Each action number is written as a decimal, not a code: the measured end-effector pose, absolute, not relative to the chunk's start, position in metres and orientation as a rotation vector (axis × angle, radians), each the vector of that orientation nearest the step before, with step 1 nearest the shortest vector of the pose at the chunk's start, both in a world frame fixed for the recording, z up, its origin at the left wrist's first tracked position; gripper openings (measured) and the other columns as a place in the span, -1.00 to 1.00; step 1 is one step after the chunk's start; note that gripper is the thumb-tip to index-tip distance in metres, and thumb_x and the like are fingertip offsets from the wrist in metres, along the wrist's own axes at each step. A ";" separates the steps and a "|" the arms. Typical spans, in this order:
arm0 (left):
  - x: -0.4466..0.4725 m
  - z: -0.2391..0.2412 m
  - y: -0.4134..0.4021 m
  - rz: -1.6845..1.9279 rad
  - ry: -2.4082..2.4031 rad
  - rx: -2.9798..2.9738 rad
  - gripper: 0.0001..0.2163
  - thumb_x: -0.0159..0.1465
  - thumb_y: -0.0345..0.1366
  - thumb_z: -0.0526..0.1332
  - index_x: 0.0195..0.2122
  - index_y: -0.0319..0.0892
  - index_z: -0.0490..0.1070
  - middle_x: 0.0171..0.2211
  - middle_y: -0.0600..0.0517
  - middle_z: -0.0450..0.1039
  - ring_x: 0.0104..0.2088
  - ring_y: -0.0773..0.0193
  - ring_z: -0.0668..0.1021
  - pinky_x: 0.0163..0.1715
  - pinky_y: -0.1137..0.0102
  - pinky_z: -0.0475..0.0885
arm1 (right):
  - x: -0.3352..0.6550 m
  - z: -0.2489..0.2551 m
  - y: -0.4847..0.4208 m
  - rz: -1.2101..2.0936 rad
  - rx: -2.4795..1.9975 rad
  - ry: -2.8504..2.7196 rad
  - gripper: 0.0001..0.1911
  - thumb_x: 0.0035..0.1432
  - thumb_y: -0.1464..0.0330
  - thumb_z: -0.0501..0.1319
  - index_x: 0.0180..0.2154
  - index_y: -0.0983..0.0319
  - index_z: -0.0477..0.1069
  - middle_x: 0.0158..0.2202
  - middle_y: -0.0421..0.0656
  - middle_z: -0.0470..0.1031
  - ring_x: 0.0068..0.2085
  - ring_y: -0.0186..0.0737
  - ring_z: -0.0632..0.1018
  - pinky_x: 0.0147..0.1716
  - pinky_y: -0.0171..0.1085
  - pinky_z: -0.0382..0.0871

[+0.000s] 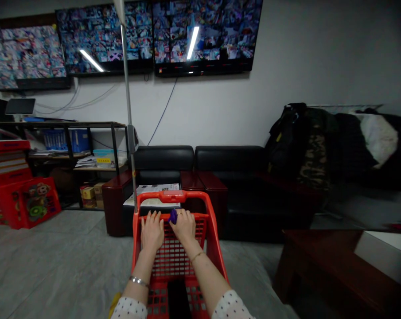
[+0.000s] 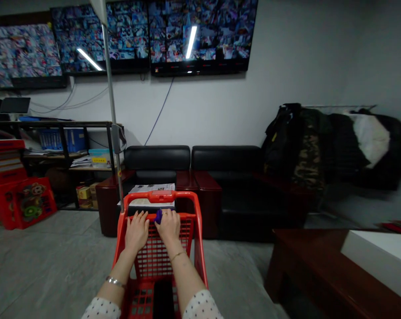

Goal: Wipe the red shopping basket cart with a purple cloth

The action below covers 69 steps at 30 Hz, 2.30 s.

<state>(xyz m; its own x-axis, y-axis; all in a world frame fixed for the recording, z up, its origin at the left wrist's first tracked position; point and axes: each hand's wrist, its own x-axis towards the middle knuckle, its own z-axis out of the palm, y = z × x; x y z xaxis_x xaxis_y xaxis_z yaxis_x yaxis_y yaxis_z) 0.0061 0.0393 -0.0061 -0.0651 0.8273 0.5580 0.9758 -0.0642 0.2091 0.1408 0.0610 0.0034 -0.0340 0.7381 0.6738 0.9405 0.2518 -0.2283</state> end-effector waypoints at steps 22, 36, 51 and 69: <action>0.007 -0.004 0.036 -0.835 -1.954 -1.980 -0.57 0.41 -0.22 -0.11 0.22 -0.18 0.29 0.25 -0.10 0.30 0.33 0.02 0.21 0.30 -0.09 0.06 | 0.249 -0.026 -0.007 -0.458 -1.774 -1.869 -0.44 0.08 0.35 0.29 0.13 0.34 0.37 0.26 0.12 0.28 0.19 0.08 0.40 0.11 -0.10 0.33; 0.007 -0.004 0.036 -0.792 -1.984 -1.990 -0.56 0.39 -0.20 -0.07 0.23 -0.23 0.27 0.27 -0.12 0.27 0.34 0.03 0.18 0.31 -0.02 0.07 | 0.256 0.043 0.085 -0.323 -1.778 -1.853 -0.54 0.15 0.36 0.23 0.09 0.37 0.41 0.19 0.14 0.37 0.23 0.04 0.37 0.15 -0.11 0.30; 0.000 0.000 0.036 -0.771 -1.952 -2.078 -0.56 0.38 -0.17 -0.05 0.22 -0.20 0.27 0.27 -0.11 0.27 0.34 0.03 0.18 0.31 -0.04 0.04 | 0.258 0.003 0.025 -0.341 -1.659 -1.850 -0.37 0.11 0.43 0.25 0.21 0.40 0.24 0.31 0.14 0.18 0.29 0.01 0.28 0.19 -0.15 0.28; -0.001 -0.001 0.036 -0.771 -1.948 -2.077 -0.56 0.39 -0.17 -0.05 0.22 -0.20 0.27 0.27 -0.12 0.27 0.35 0.03 0.17 0.31 -0.06 0.02 | 0.261 0.011 0.045 -0.292 -1.700 -1.834 -0.52 0.23 0.33 0.19 0.15 0.36 0.33 0.23 0.12 0.32 0.25 -0.05 0.35 0.17 -0.16 0.30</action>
